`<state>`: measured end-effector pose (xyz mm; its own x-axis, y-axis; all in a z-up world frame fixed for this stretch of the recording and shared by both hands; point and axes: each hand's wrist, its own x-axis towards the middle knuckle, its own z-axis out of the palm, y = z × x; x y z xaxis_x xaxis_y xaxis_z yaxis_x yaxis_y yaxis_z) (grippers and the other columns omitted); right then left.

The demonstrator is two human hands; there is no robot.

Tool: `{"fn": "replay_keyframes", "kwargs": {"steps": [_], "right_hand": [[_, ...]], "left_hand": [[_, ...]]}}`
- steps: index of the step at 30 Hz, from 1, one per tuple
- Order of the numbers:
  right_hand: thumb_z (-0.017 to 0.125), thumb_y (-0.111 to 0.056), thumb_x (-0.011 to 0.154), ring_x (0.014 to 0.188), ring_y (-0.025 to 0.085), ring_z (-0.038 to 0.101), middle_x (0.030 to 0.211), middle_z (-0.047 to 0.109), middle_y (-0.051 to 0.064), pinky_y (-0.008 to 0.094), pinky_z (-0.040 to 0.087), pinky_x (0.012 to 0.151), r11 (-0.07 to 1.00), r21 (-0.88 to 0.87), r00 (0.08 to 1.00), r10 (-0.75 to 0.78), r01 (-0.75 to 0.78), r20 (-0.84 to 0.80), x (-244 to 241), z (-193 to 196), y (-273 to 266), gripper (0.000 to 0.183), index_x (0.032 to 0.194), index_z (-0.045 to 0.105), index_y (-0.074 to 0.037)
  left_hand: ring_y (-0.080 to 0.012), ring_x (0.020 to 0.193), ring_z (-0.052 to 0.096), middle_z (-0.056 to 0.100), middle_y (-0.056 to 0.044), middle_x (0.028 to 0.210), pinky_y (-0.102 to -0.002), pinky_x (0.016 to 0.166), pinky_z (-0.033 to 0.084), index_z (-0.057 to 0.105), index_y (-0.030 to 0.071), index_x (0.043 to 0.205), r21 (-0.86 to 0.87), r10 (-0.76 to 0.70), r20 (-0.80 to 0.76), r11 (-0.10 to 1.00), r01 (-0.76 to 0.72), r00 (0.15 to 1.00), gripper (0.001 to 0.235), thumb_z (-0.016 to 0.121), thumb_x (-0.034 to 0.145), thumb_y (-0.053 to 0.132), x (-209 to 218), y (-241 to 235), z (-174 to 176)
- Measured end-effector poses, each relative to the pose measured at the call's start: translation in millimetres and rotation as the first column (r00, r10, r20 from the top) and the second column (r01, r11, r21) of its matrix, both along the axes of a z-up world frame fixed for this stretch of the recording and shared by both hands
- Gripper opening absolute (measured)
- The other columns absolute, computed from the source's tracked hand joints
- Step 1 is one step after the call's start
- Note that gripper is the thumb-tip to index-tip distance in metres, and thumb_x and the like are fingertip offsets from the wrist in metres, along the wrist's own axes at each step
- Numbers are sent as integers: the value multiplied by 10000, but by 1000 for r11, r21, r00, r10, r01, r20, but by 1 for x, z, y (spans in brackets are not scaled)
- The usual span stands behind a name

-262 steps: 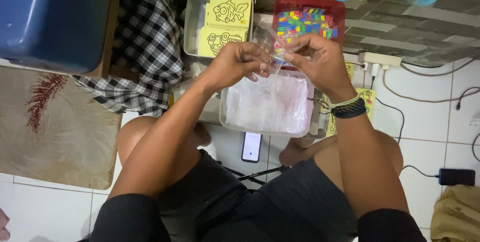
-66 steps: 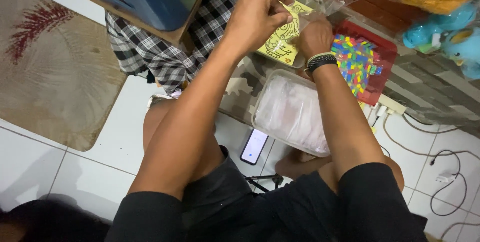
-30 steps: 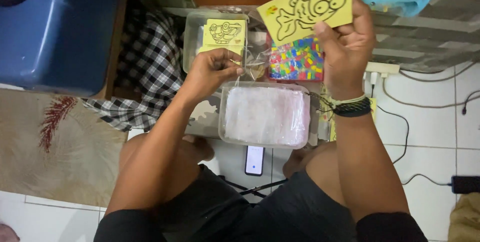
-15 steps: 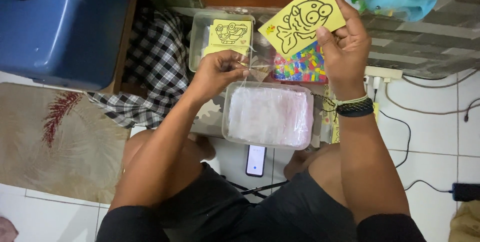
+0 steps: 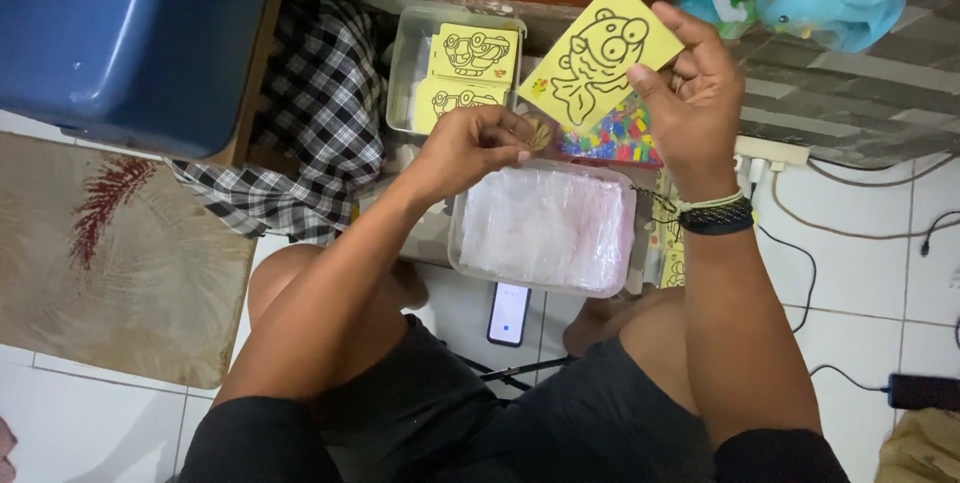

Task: The person sits on the floor and packs small yellow cards with cartoon drawings and colorful plastic pieces into clear plastic bags. They pick up a card, place it in a bag, add pieces from a red container, and seal the bag before placing it on the floor.

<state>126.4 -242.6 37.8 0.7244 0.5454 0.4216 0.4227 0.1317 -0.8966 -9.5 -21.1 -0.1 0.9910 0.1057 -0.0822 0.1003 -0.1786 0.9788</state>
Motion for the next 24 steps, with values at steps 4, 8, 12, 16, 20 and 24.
{"fn": "replay_keyframes", "kwargs": {"steps": [4, 8, 12, 16, 20, 24], "right_hand": [[613, 184, 991, 989, 154, 645, 1226, 666, 185, 221, 553, 886, 998, -60, 998, -28, 24, -63, -4, 1, 4, 390, 1361, 556, 76], [668, 124, 998, 699, 42, 509, 1026, 676, 77, 164, 436, 587, 995, -93, 988, -57, 44, -141, -7, -5, 6, 287, 1271, 649, 37], [666, 150, 977, 861, 79, 571, 1157, 662, 121, 178, 478, 750, 997, -75, 996, 2, -9, -92, -6, -10, 9, 289, 1238, 599, 44], [670, 137, 982, 835, 73, 586, 1081, 667, 106, 166, 490, 734, 996, -85, 993, 20, -30, -115, -5, -15, 8, 253, 1189, 580, 23], [765, 102, 934, 723, 53, 368, 1035, 576, 25, 183, 354, 639, 976, -218, 1000, -12, 17, 25, -8, -14, 11, 182, 1061, 702, -13], [754, 71, 932, 771, 87, 353, 1287, 477, 75, 217, 352, 678, 961, -277, 985, 34, 15, 171, -15, -3, 14, 124, 1043, 740, 20]], "left_hand": [[-78, 659, 680, 781, -70, 825, -202, 583, 546, 724, 4, 1004, -64, -12, -49, 998, 9, 999, 161, 787, 857, 0, 1, -2, 0], [-68, 623, 634, 752, -63, 787, -200, 555, 502, 725, -12, 1063, -104, -5, -61, 995, -2, 998, 189, 771, 881, 8, 0, -4, 3], [-109, 734, 764, 798, -92, 827, -218, 619, 596, 736, -2, 1018, -112, 14, -130, 993, -28, 991, 136, 754, 895, 54, 0, -6, 10], [-102, 680, 725, 779, -87, 785, -223, 618, 606, 738, -14, 974, -115, 30, -123, 992, -44, 992, 111, 755, 901, 68, 0, -5, 5], [-41, 524, 474, 606, 7, 631, -209, 507, 435, 744, -6, 906, -42, 63, -53, 997, -65, 997, 42, 763, 912, 31, 1, -3, 2], [-19, 516, 481, 646, 11, 656, -181, 467, 396, 753, -27, 987, -28, 89, -14, 996, -89, 996, 88, 756, 901, -4, 0, -3, 1]]}}
